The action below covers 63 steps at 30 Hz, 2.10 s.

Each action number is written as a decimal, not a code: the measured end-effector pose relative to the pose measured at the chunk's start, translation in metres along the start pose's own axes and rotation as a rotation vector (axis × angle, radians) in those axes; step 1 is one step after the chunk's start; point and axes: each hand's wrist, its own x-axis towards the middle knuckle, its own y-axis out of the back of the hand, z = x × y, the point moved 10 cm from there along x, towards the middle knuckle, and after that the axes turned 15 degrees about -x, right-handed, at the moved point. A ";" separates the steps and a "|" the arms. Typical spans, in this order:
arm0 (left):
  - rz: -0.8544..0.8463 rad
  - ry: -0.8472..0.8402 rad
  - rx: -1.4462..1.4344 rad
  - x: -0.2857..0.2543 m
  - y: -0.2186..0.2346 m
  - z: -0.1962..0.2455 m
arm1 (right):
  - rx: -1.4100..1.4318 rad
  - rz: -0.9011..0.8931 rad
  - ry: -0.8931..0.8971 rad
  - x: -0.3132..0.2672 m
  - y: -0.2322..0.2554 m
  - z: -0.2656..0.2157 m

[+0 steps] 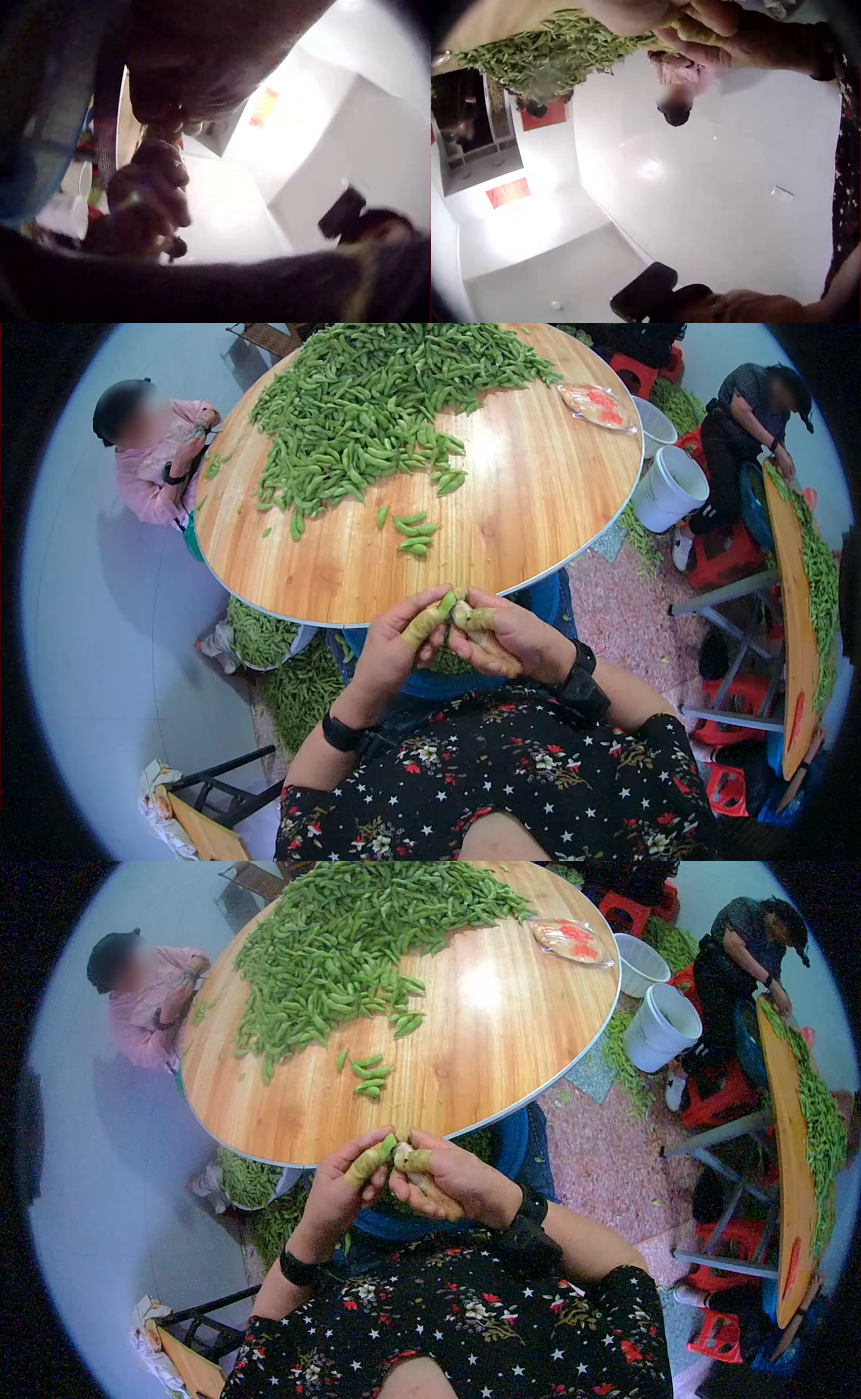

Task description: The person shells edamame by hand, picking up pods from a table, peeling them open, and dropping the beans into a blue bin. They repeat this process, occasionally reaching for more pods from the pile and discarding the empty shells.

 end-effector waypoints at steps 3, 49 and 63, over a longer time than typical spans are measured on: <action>0.186 -0.592 1.197 -0.016 -0.033 0.051 | -0.170 0.171 -0.034 -0.002 0.012 -0.004; 0.271 -0.627 2.169 0.011 -0.046 0.143 | -1.663 0.157 0.284 -0.002 -0.012 -0.043; 0.071 -0.549 1.659 0.013 -0.041 0.103 | -1.012 0.424 0.029 -0.004 0.026 -0.047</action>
